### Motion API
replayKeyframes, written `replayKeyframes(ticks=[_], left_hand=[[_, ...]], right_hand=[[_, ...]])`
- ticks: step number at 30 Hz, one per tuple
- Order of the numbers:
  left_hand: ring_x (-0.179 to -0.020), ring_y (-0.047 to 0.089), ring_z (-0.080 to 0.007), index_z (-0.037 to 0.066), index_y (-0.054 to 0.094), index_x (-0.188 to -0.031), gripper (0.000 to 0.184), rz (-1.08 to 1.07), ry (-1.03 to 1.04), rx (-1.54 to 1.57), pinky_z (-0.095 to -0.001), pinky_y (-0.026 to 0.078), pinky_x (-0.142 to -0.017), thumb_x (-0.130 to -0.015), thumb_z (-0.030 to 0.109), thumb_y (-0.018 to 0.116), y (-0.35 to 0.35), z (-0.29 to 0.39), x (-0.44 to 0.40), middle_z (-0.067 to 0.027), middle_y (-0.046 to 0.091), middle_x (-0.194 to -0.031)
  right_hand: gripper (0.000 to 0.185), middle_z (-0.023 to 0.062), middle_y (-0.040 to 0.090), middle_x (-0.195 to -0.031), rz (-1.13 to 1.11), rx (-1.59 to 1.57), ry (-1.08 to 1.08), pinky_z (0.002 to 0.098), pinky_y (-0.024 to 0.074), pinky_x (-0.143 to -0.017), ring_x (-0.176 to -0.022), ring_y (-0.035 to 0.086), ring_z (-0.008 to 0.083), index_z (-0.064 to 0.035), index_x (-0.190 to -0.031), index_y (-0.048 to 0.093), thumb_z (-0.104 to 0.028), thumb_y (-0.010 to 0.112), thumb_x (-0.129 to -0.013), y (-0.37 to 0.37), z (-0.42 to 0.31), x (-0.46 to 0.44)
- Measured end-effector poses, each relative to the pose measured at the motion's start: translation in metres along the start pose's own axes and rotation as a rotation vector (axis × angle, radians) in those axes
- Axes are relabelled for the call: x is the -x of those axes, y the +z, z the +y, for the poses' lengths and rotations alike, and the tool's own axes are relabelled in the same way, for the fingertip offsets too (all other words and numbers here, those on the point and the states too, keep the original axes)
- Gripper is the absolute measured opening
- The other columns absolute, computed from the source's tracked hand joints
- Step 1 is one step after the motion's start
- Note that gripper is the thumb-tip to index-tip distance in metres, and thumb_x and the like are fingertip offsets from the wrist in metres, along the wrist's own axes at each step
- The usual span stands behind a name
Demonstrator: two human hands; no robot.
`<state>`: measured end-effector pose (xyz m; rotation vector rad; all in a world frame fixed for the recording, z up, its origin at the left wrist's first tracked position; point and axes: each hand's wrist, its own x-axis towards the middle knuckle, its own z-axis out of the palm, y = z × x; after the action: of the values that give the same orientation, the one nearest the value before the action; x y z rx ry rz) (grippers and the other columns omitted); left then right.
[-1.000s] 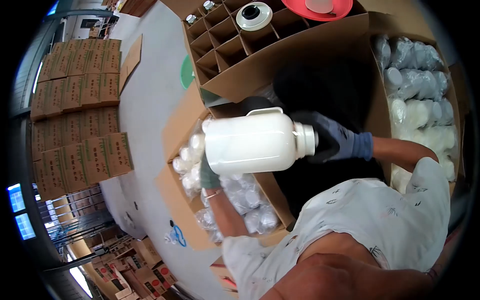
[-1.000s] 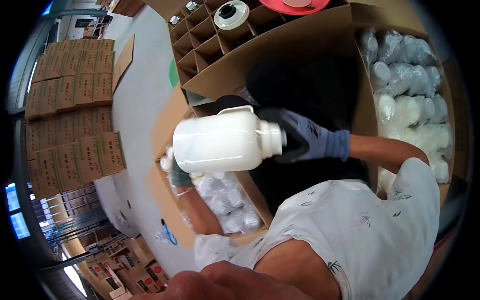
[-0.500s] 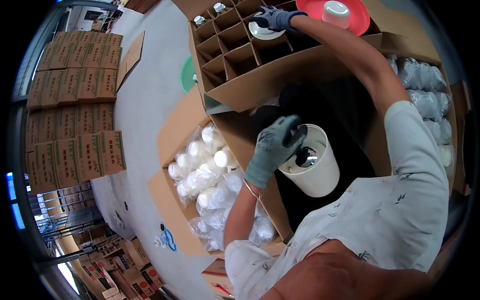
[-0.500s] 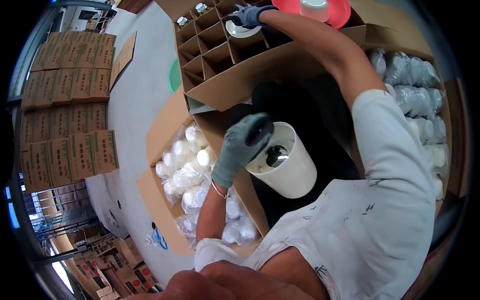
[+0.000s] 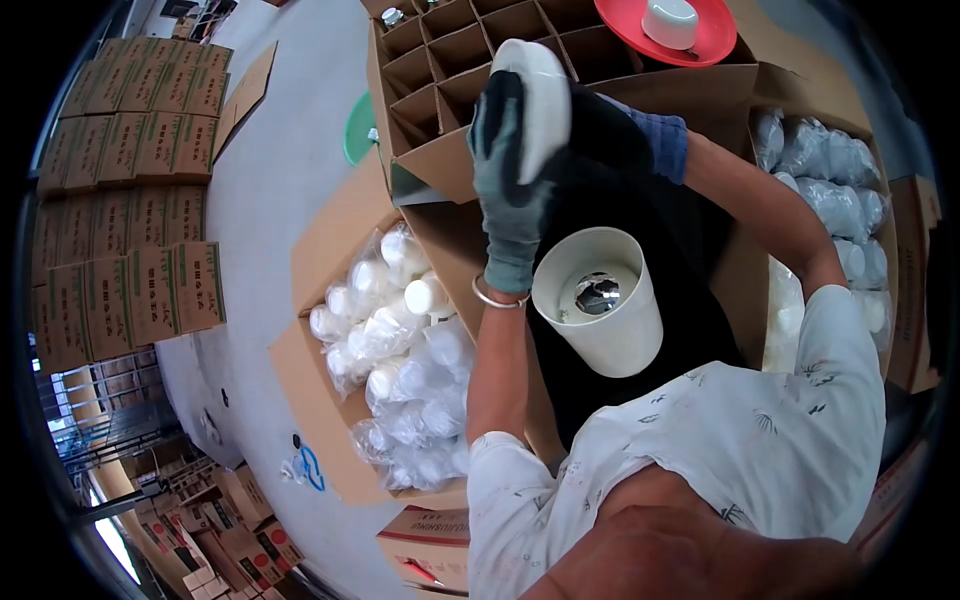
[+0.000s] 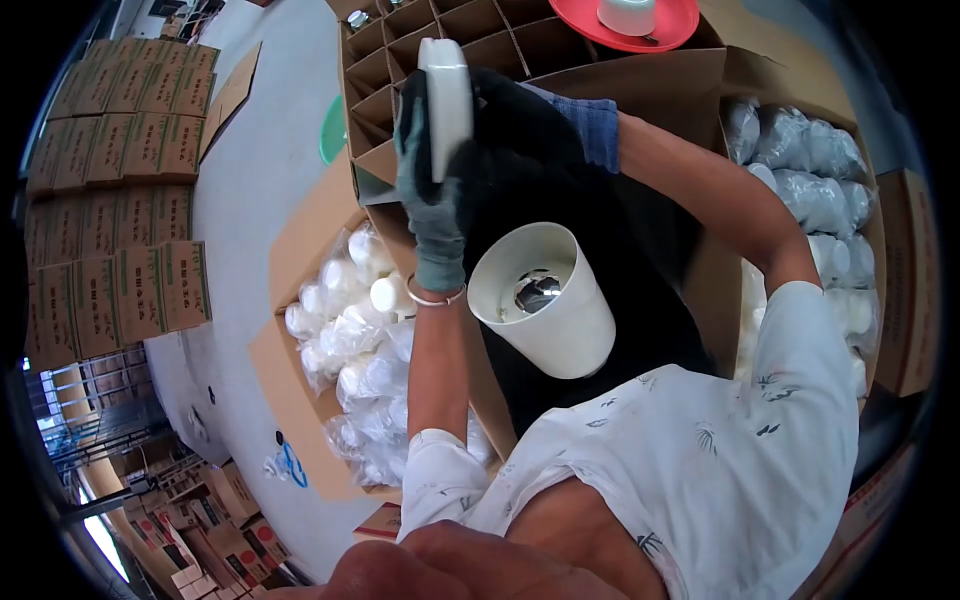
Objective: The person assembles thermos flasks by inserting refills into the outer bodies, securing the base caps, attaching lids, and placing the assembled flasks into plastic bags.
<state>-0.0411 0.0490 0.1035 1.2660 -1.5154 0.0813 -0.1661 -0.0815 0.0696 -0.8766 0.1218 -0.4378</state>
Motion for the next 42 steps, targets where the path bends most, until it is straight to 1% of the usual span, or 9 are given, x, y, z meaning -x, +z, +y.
replayKeyframes(ticks=[2, 4, 7, 13, 15, 17, 20, 32, 42], left_hand=[[-0.118, 0.055, -0.0253, 0.001, 0.052, -0.128, 0.048, 0.116, -0.459, 0.379, -0.0372, 0.044, -0.1, -0.096, 0.036, 0.056, -0.006, -0.006, 0.018, -0.013, 0.056, -0.127], [-0.115, 0.056, -0.0247, 0.003, 0.045, -0.134, 0.056, 0.208, -0.664, 0.709, -0.0375, 0.05, -0.095, -0.097, 0.044, 0.052, -0.017, 0.024, 0.008, -0.0122, 0.058, -0.122], [-0.113, 0.057, -0.0253, 0.003, 0.045, -0.133, 0.055, 0.249, -0.804, 1.004, -0.0379, 0.05, -0.093, -0.097, 0.044, 0.051, -0.022, 0.043, 0.006, -0.0129, 0.059, -0.121], [-0.123, 0.051, -0.031, 0.0, 0.056, -0.129, 0.041, -0.097, -0.059, -0.015, -0.0394, 0.037, -0.104, -0.095, 0.023, 0.051, -0.035, 0.032, 0.044, -0.0239, 0.048, -0.14], [-0.123, 0.051, -0.0319, -0.002, 0.056, -0.13, 0.044, 0.018, -0.191, 0.122, -0.0388, 0.037, -0.104, -0.096, 0.026, 0.051, -0.033, 0.017, 0.077, -0.0241, 0.05, -0.138], [-0.101, 0.058, -0.034, -0.003, 0.054, -0.12, 0.048, -0.015, 0.061, -0.732, -0.0455, 0.047, -0.09, -0.074, -0.008, 0.069, -0.06, -0.044, 0.144, -0.0186, 0.059, -0.107], [-0.122, 0.052, -0.0362, -0.003, 0.059, -0.124, 0.054, -0.363, -0.238, 0.194, -0.044, 0.038, -0.106, -0.09, 0.039, 0.06, -0.075, 0.029, 0.091, -0.0179, 0.059, -0.13], [-0.116, 0.054, -0.0401, 0.004, 0.063, -0.119, 0.07, -0.714, -0.15, 0.205, -0.0481, 0.042, -0.1, -0.063, 0.043, 0.08, -0.06, 0.041, 0.097, -0.0164, 0.06, -0.124], [-0.123, 0.045, -0.036, 0.006, 0.045, -0.135, 0.089, -0.751, -0.271, -0.347, -0.0553, 0.03, -0.108, -0.064, 0.043, 0.083, -0.059, 0.112, 0.112, -0.0179, 0.048, -0.13]], right_hand=[[0.05, 0.0117, 0.062, -0.119, 0.045, 0.082, 0.159, 0.034, 0.0517, -0.094, -0.111, 0.059, 0.0213, -0.0094, -0.137, 0.048, -0.023, 0.065, -0.093, 0.011, -0.013, 0.013], [0.052, 0.014, 0.063, -0.115, -0.05, 1.119, -0.429, 0.0349, 0.0526, -0.092, -0.108, 0.061, 0.0246, -0.0101, -0.136, 0.048, -0.029, 0.065, -0.091, 0.019, -0.022, 0.006], [0.054, 0.0174, 0.066, -0.102, 0.059, 1.702, -1.017, 0.035, 0.0536, -0.091, -0.097, 0.066, 0.0313, -0.0088, -0.133, 0.05, -0.03, 0.067, -0.087, 0.06, -0.013, 0.013], [0.034, 0.0131, 0.068, -0.106, 0.034, 0.54, -0.198, 0.033, 0.0551, -0.085, -0.096, 0.066, 0.0234, 0.0002, -0.116, 0.063, -0.018, 0.069, -0.088, 0.024, 0.0, 0.03], [0.034, 0.0117, 0.068, -0.104, 0.044, 0.548, -0.186, 0.0318, 0.0547, -0.085, -0.094, 0.065, 0.0216, -0.0003, -0.117, 0.063, -0.022, 0.066, -0.091, 0.019, 0.009, 0.038], [0.034, 0.011, 0.068, -0.103, 0.023, 0.671, -0.126, 0.0312, 0.054, -0.085, -0.093, 0.065, 0.0207, -0.0015, -0.117, 0.064, -0.026, 0.064, -0.093, 0.009, 0.004, 0.045], [0.036, 0.0144, 0.069, -0.098, 0.017, 0.948, -0.141, 0.0319, 0.0556, -0.083, -0.089, 0.066, 0.0254, -0.0046, -0.112, 0.068, -0.034, 0.066, -0.091, -0.012, -0.003, 0.065], [0.05, 0.0133, 0.064, -0.101, 0.113, 1.025, 0.049, 0.0369, 0.051, -0.089, -0.096, 0.062, 0.0256, -0.0083, -0.114, 0.065, -0.052, 0.06, -0.089, 0.065, 0.05, 0.092], [0.043, 0.0142, 0.065, -0.113, -0.455, 0.742, 0.157, 0.0381, 0.049, -0.096, -0.106, 0.061, 0.0258, -0.0032, -0.122, 0.061, -0.033, 0.063, -0.092, 0.056, 0.057, 0.055]])
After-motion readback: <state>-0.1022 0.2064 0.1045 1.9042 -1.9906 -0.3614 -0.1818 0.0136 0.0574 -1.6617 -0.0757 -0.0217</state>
